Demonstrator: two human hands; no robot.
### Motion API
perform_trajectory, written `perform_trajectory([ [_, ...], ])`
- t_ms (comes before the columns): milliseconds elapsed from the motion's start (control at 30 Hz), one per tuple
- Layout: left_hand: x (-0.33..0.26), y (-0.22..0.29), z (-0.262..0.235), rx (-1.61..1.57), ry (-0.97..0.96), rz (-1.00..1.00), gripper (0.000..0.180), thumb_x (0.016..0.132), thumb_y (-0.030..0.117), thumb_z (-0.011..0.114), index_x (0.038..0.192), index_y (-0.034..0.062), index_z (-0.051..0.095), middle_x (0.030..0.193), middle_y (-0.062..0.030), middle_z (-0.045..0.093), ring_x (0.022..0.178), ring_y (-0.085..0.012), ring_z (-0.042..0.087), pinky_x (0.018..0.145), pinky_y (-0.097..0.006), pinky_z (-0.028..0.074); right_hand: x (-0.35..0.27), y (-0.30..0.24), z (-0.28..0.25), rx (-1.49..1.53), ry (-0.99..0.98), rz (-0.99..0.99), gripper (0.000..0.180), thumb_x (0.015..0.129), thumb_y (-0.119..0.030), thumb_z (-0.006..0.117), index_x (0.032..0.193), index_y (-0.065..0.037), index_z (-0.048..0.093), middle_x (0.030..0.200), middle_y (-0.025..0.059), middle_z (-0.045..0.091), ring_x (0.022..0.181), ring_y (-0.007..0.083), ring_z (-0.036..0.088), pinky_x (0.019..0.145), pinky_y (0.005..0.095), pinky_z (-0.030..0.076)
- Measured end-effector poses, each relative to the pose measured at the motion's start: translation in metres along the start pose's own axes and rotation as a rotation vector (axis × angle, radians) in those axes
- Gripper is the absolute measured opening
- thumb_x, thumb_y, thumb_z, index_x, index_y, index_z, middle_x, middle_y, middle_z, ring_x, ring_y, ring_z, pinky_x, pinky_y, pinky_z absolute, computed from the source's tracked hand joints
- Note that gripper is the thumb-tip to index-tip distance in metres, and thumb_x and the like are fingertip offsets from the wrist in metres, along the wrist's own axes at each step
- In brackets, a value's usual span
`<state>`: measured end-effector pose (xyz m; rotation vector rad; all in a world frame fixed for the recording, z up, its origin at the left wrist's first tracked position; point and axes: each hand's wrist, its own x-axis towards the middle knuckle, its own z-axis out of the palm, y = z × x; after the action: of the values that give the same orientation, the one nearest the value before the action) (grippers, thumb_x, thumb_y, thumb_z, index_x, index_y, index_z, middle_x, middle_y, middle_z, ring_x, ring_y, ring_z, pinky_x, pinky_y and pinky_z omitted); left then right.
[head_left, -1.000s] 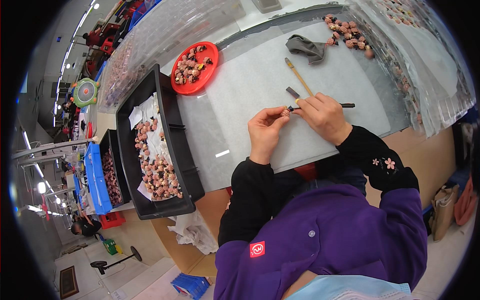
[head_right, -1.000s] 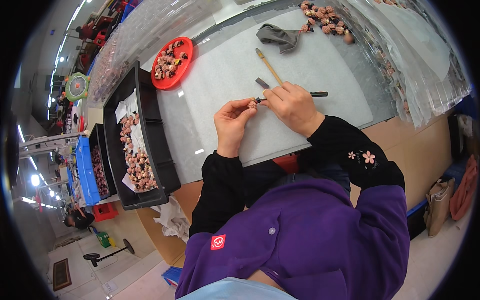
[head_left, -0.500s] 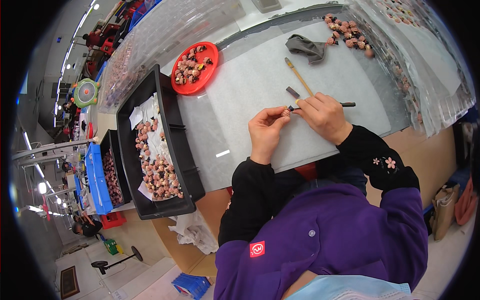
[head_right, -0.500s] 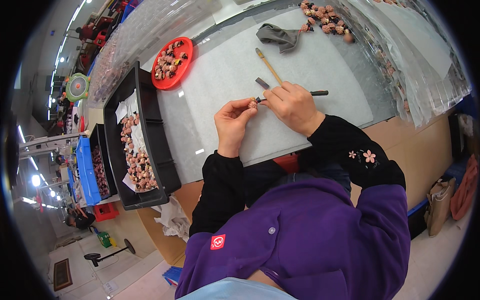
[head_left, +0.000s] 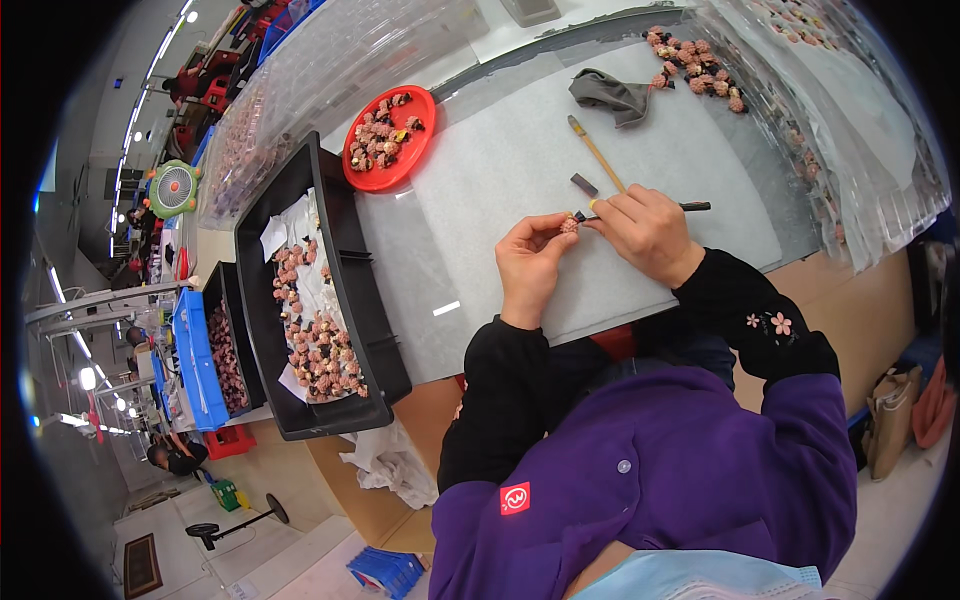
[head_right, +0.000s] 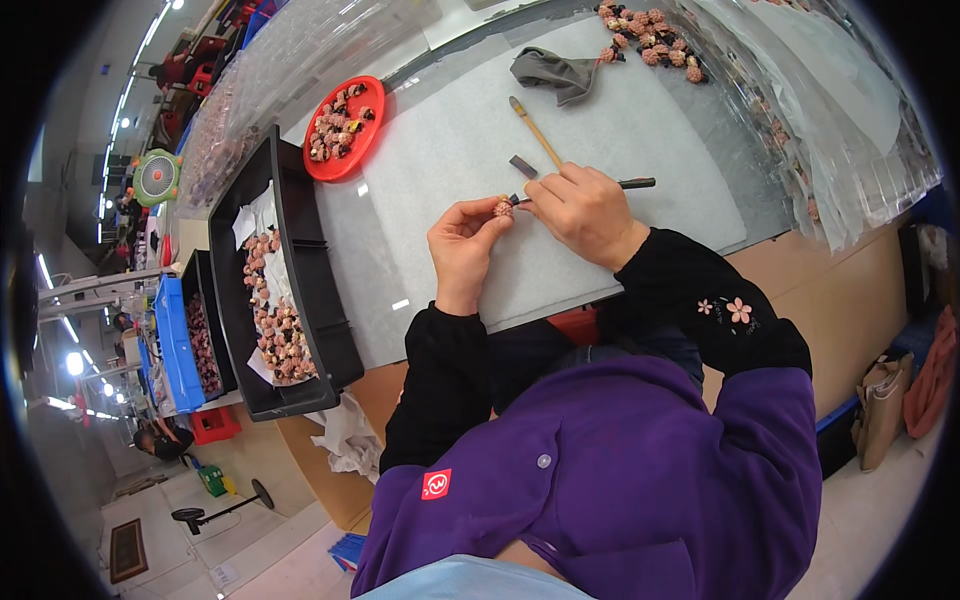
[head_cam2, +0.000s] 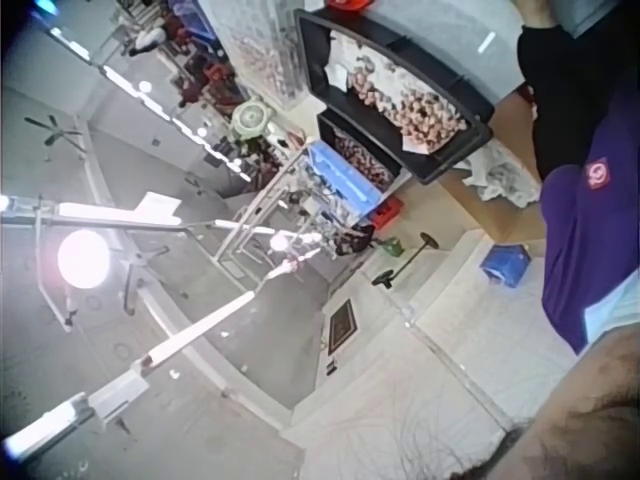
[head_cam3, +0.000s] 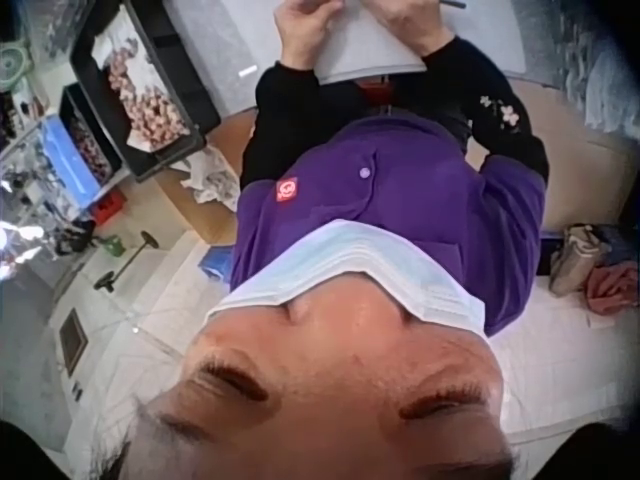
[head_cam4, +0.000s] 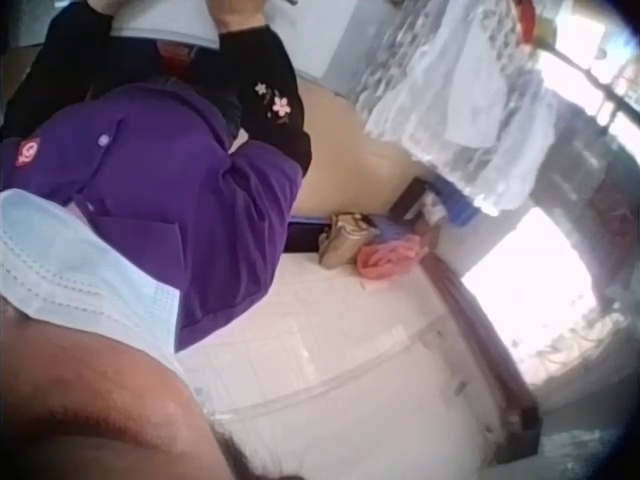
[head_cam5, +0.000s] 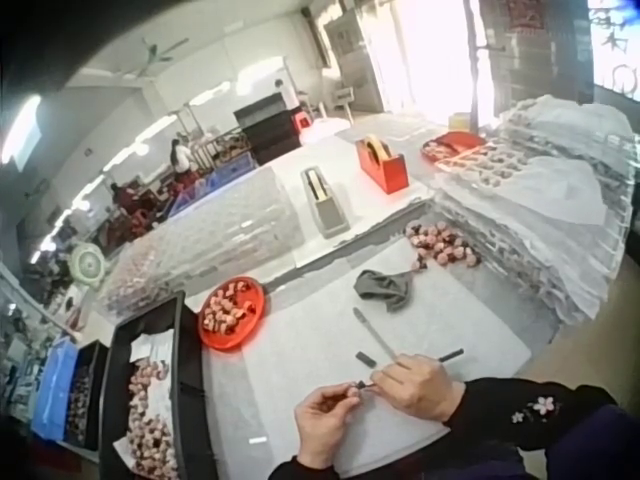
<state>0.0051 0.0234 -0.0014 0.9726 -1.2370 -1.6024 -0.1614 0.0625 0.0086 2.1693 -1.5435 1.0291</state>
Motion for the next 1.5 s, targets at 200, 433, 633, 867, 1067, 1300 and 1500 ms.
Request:
perform_trajectory([
  [200, 0.0003, -0.0033, -0.0014, -0.022, -0.010, -0.001, 0.020, 0.072, -0.012, 0.062, 0.092, -0.0062, 0.061, 0.086, -0.0112, 0.064, 0.079, -0.0138, 0.061, 0.074, -0.024, 0.050, -0.0010, -0.0002, 0.0003, -0.001, -0.024, 0.008, 0.021, 0.065, -0.017, 0.069, 0.080, -0.008, 0.057, 0.065, -0.0002, 0.051, 0.062, 0.0158, 0.052, 0.051, 0.0283, 0.043],
  [433, -0.0001, -0.0014, -0.0012, -0.002, -0.019, 0.001, 0.020, 0.073, -0.011, 0.062, 0.092, -0.0060, 0.060, 0.087, -0.0115, 0.064, 0.079, -0.0139, 0.061, 0.073, -0.024, 0.050, -0.0002, -0.0001, 0.0004, 0.001, -0.022, 0.014, 0.020, 0.066, -0.018, 0.068, 0.080, -0.009, 0.057, 0.066, -0.0005, 0.052, 0.062, 0.0155, 0.053, 0.051, 0.0280, 0.043],
  [633, 0.0012, -0.0018, -0.0022, 0.001, -0.018, -0.004, 0.022, 0.074, -0.009, 0.062, 0.096, -0.0062, 0.059, 0.088, -0.0111, 0.064, 0.080, -0.0140, 0.061, 0.073, -0.024, 0.050, 0.0002, 0.0018, -0.0002, 0.030, -0.010, -0.016, 0.027, 0.062, -0.013, 0.071, 0.085, -0.006, 0.060, 0.070, 0.0003, 0.055, 0.061, 0.0165, 0.051, 0.049, 0.0287, 0.043],
  [867, 0.0015, -0.0016, -0.0014, -0.036, -0.013, -0.016, 0.024, 0.076, -0.008, 0.061, 0.099, -0.0067, 0.058, 0.089, -0.0113, 0.064, 0.079, -0.0145, 0.061, 0.071, -0.024, 0.050, 0.0003, 0.0021, -0.0002, 0.025, -0.015, -0.022, 0.027, 0.062, -0.013, 0.071, 0.085, -0.007, 0.061, 0.072, -0.0003, 0.056, 0.062, 0.0159, 0.052, 0.050, 0.0283, 0.043],
  [1067, 0.0022, -0.0041, -0.0039, -0.012, -0.016, -0.037, 0.024, 0.077, -0.007, 0.061, 0.101, -0.0068, 0.059, 0.089, -0.0109, 0.064, 0.077, -0.0139, 0.061, 0.070, -0.023, 0.049, 0.0009, 0.0016, -0.0012, 0.033, -0.028, -0.033, 0.026, 0.060, -0.011, 0.070, 0.084, -0.008, 0.060, 0.073, -0.0009, 0.056, 0.062, 0.0161, 0.052, 0.052, 0.0283, 0.043],
  [1300, 0.0017, -0.0016, -0.0029, -0.028, -0.011, -0.038, 0.022, 0.077, -0.006, 0.061, 0.099, -0.0063, 0.060, 0.088, -0.0102, 0.064, 0.074, -0.0133, 0.060, 0.068, -0.023, 0.049, -0.0008, 0.0024, 0.0002, 0.044, -0.030, -0.046, 0.025, 0.060, -0.011, 0.070, 0.082, -0.008, 0.060, 0.073, -0.0013, 0.056, 0.062, 0.0161, 0.052, 0.052, 0.0285, 0.043],
  [1500, 0.0016, -0.0019, -0.0024, -0.026, -0.003, -0.041, 0.022, 0.077, -0.006, 0.061, 0.098, -0.0066, 0.060, 0.087, -0.0103, 0.065, 0.073, -0.0132, 0.060, 0.068, -0.023, 0.049, -0.0007, 0.0029, 0.0003, 0.025, -0.013, -0.046, 0.024, 0.061, -0.011, 0.069, 0.083, -0.008, 0.060, 0.073, -0.0010, 0.057, 0.061, 0.0157, 0.052, 0.051, 0.0279, 0.043],
])
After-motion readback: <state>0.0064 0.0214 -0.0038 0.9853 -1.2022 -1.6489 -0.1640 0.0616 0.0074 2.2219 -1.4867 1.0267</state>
